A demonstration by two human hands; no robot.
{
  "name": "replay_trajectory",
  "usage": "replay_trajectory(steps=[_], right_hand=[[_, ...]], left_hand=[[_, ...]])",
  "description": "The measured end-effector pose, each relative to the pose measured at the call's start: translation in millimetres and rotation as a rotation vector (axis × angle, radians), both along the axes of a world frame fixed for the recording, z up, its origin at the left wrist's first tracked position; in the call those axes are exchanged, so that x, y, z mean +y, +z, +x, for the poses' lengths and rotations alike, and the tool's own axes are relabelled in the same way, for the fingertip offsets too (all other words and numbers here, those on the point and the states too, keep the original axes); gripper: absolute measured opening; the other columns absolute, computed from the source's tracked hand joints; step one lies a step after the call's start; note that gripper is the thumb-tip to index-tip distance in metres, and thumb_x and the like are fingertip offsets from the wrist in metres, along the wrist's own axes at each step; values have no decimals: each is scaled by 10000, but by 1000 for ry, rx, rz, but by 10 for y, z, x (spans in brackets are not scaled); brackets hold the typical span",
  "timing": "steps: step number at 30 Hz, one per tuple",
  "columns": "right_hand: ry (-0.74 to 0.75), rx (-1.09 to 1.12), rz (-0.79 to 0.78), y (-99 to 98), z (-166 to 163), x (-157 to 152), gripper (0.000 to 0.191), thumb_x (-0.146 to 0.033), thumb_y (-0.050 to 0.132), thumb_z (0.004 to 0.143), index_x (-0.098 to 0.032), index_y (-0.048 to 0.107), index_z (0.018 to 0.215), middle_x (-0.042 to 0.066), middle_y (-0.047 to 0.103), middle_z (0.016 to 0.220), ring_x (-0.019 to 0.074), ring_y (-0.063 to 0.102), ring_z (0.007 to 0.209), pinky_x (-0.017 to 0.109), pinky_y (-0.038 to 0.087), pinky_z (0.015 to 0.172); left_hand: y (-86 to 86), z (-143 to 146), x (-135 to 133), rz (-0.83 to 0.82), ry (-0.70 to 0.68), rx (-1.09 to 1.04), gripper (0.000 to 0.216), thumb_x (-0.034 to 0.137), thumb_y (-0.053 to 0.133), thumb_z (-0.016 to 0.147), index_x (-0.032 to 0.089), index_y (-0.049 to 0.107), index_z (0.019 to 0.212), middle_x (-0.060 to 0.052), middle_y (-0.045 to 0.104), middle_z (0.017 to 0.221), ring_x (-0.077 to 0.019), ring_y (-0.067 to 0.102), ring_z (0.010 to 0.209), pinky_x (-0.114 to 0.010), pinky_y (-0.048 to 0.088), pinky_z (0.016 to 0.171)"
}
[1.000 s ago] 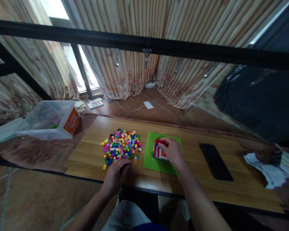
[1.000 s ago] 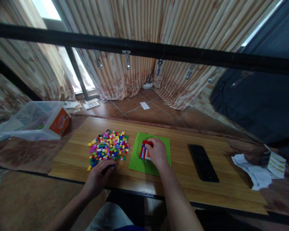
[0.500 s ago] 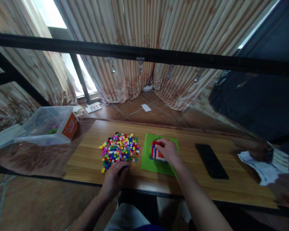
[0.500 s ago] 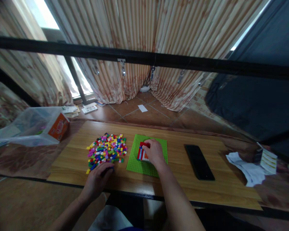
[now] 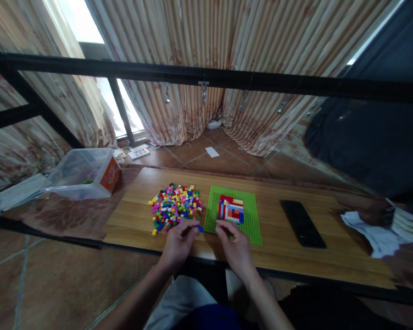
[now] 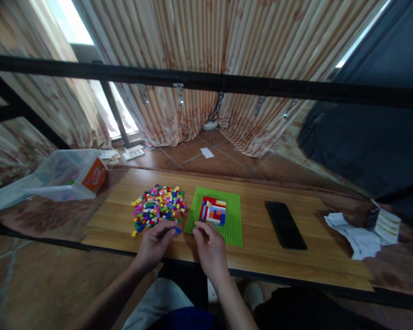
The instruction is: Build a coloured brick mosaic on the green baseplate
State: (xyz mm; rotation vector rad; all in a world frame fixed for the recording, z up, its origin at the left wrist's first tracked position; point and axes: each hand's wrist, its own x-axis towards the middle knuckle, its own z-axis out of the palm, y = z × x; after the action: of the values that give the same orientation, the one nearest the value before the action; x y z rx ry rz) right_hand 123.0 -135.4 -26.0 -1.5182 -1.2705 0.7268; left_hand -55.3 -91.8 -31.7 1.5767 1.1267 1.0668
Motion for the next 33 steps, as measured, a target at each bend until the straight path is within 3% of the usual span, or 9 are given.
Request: replay_trajectory(steps=[5,10,16,22,33], right_hand=[[63,45,-29,57,-150,-94,243,-357,564,883,-233,702,1039,52,708,1017,196,650,952,340,497,858],[103,0,-33,14,-202,-101,231,-325,523,916,-240,703,1033,43,711,1021,189,648,961,322,498,840],[72,-419,87,-18,-195,185,250,-243,466,939,-209,708,990,67,701,946,208,613,907,345,457,842],[115,-825,12,64,-231,663,217,-198,501,917,-235,712,949,67,680,933,236,528,924,369,361,844],[127,-944,-12,-81,-307,813,151,-255,545,895,-231,693,877,101,669,927,271,491,909,415,307,788]], left_hand=[[53,174,-11,-4,-78,-49,165,232,565,860,176,679,965,-36,690,864,-136,649,759,-244,531,718],[24,139,-56,69,-119,51,164,189,518,877,175,665,950,-44,672,851,-143,647,776,-252,523,727],[-54,-127,-77,244,-58,378,175,171,490,897,181,658,943,-63,671,887,-167,641,838,-273,505,754],[-124,-178,-17,282,-86,394,192,189,455,926,178,639,980,-68,655,915,-158,632,832,-259,498,739],[-131,-146,-3,231,-68,438,181,203,459,922,189,639,933,-53,650,892,-152,630,787,-245,476,695]])
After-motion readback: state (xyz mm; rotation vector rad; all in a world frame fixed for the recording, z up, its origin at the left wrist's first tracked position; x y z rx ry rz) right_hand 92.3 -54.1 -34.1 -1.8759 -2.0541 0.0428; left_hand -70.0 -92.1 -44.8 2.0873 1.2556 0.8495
